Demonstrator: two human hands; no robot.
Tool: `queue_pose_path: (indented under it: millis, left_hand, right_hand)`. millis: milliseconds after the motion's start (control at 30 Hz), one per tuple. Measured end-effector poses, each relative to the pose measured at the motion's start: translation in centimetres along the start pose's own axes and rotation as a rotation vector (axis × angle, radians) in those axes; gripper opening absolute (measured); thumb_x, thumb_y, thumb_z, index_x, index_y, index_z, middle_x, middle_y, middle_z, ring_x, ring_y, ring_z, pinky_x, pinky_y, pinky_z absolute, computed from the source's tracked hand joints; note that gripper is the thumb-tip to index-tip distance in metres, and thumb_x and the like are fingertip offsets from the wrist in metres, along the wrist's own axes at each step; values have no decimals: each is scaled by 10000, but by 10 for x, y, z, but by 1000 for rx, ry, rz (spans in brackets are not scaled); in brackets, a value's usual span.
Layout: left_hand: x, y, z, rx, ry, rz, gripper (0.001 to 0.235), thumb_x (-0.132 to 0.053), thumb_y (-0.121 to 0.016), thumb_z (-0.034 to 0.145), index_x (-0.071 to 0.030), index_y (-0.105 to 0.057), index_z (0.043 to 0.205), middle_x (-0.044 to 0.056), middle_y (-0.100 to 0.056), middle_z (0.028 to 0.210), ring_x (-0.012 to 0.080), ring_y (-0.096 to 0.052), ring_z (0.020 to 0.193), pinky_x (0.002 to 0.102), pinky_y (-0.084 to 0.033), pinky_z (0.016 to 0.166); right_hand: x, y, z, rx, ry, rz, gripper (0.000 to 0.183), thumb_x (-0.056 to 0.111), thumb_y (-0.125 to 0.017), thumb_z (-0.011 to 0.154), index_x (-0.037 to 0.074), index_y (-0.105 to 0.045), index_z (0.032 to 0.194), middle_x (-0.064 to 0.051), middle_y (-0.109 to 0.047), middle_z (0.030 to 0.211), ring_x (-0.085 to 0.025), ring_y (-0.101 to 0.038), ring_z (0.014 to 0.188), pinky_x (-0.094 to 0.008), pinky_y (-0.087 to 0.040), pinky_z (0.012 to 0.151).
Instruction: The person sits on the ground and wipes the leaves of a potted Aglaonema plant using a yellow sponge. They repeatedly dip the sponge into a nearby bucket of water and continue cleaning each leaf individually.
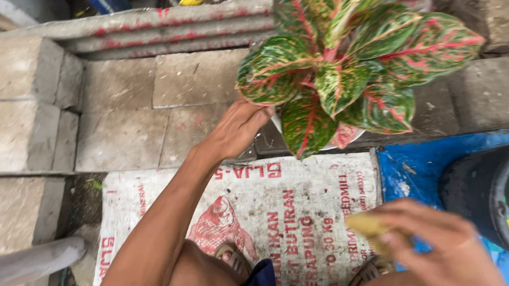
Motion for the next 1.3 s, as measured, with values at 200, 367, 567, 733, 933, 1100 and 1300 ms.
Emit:
queue_pose_path:
  millis: [200, 367, 567, 733, 933, 1100, 1300]
  left_hand:
    - [4, 9, -19, -91, -135, 231, 388, -257, -469, 1004, -20, -658, 1246, 225, -686, 1151, 404, -606, 1181, 516, -336, 1189]
    - [24, 1, -17, -226, 213, -80, 355, -290, -483, 1033, -43, -707, 1153, 162, -673, 1128, 322, -630, 1094, 399, -452, 987]
    - [11, -43, -5, -351, 644, -1152, 355, -276, -524, 983, -46, -693, 1195, 187, -668, 1129, 272, -608, 972, 452, -458, 899]
    - [-13, -39, -11, -215, 595, -1549, 406, -324, -483, 961, -77, -647, 1238, 96, -741, 1150, 232, -705, 1015, 406, -548, 954]
    - [-2, -44, -16, -121, 542, -1658, 362, -352, -515, 1035, -60, -644, 1205, 112, -721, 1059, 265, -672, 907, 442, -538, 899]
    - [4, -42, -16, -144, 600, -1639, 413, -356, -497, 943, -80, -658, 1205, 104, -733, 1117, 248, -685, 974, 422, -525, 947]
    - [4, -42, -16, -147, 583, -1714, 406, -333, -509, 926, -72, -654, 1200, 113, -741, 1134, 272, -699, 1021, 424, -534, 993]
  right_hand:
    - [-85, 41, 13, -506, -463, -176, 214, 75, -668, 980, -14, -730, 1165, -127, -749, 867, -179, -704, 747, -319, -552, 699]
    - [-113, 37, 26, -441, -472, -264, 193, 78, -700, 946, -27, -726, 1106, -179, -723, 839, -214, -731, 736, -326, -555, 695]
    - [5, -60, 70, -510, -84, 43, 227, 51, -770, 880, 11, -742, 1101, -100, -713, 860, -165, -695, 692, -287, -555, 616]
    - [47, -121, 111, -694, 66, -207, 274, 23, -728, 922, -15, -700, 1193, -136, -649, 995, -287, -688, 848, -394, -567, 723]
    - [51, -133, 127, -456, 83, -135, 239, 37, -711, 903, -3, -708, 1138, -147, -652, 980, -319, -680, 852, -439, -559, 722]
    - [41, -137, 127, -469, -43, -85, 234, 57, -674, 934, 16, -715, 1160, -137, -658, 971, -304, -687, 832, -427, -564, 701]
    - [40, -149, 137, -471, 51, -244, 260, 66, -690, 920, -22, -702, 1164, -152, -632, 999, -343, -674, 910, -457, -552, 765]
Point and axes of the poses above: each hand's wrist, its own z-axis towards the middle knuckle, its own y-axis out of the back of the hand, x = y × z, the point moved 3 cm from there along z, towards the middle knuckle
